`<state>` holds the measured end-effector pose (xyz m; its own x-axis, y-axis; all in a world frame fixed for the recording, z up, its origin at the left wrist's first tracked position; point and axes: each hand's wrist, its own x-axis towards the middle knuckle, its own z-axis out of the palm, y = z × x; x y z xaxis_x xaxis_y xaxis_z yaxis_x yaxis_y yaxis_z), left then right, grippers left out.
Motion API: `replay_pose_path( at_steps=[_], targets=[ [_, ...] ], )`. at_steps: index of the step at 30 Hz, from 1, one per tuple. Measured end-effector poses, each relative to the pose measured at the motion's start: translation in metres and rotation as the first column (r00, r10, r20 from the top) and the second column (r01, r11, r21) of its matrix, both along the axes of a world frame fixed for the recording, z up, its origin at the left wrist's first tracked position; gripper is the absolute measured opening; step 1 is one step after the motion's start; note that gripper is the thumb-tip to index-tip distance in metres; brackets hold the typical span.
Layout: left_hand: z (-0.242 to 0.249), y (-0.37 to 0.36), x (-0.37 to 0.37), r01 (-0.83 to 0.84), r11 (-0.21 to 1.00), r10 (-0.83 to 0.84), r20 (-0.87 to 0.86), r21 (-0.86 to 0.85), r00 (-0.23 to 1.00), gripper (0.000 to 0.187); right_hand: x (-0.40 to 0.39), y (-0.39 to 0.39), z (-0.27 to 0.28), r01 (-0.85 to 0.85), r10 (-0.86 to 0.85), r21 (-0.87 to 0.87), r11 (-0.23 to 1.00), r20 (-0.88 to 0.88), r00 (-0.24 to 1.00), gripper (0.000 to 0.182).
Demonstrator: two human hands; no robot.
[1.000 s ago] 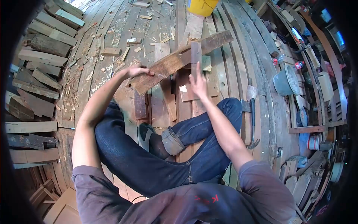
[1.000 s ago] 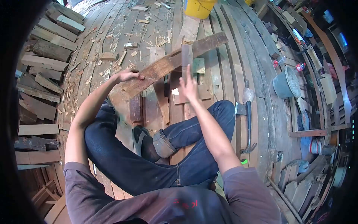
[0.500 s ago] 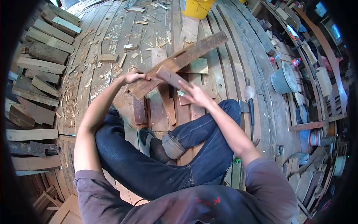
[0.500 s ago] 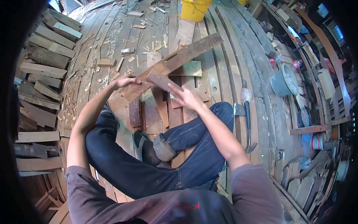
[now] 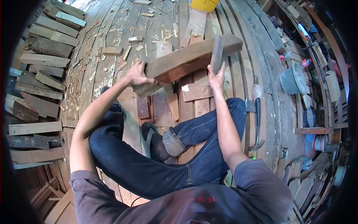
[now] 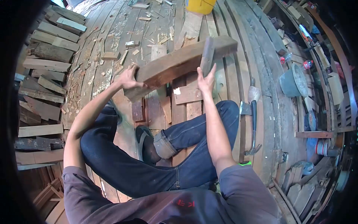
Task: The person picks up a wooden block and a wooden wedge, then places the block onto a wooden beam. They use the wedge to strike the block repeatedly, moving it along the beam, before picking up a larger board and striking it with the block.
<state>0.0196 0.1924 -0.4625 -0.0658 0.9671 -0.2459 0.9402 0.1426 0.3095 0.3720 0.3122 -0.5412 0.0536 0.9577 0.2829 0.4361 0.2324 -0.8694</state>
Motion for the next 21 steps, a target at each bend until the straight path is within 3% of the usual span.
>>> replay_pose_path(
  at_steps=[1, 4, 8, 13, 16, 17, 21],
  targets=[
    [0.003, -0.003, 0.007, 0.026, 1.0, -0.028, -0.185, -0.013, 0.982, 0.126, -0.001, 0.001, 0.007, 0.008, -0.008, -0.027, 1.0, -0.029, 1.0, 0.095],
    [0.012, -0.014, 0.025, 0.104, 0.993, -0.075, -0.378, 0.058, 0.923, 0.128, 0.002, -0.002, 0.023, 0.071, -0.07, -0.035, 0.997, 0.027, 0.997, 0.087],
    [-0.029, -0.014, 0.018, 0.107, 0.992, -0.071, -0.385, 0.072, 0.92, 0.127, 0.005, -0.001, 0.024, 0.053, -0.05, -0.085, 0.995, 0.034, 0.998, 0.085],
    [-0.026, -0.015, 0.019, 0.062, 0.996, -0.04, -0.317, 0.061, 0.947, 0.128, 0.002, -0.009, 0.037, -0.022, 0.036, -0.114, 0.993, 0.118, 0.992, 0.09],
    [-0.024, -0.015, 0.019, 0.073, 0.994, -0.045, -0.299, 0.083, 0.953, 0.128, -0.002, -0.014, 0.032, -0.096, 0.086, 0.042, 0.994, 0.209, 0.974, 0.094],
    [-0.024, -0.015, 0.02, 0.087, 0.991, -0.051, -0.319, 0.099, 0.947, 0.129, 0.0, -0.016, 0.032, -0.106, 0.128, -0.116, 0.988, 0.2, 0.971, 0.099],
    [-0.029, -0.012, 0.013, 0.161, 0.977, -0.108, -0.33, 0.139, 0.938, 0.133, -0.005, -0.016, 0.02, -0.131, 0.129, -0.002, 0.991, 0.197, 0.972, 0.102]
  ],
)
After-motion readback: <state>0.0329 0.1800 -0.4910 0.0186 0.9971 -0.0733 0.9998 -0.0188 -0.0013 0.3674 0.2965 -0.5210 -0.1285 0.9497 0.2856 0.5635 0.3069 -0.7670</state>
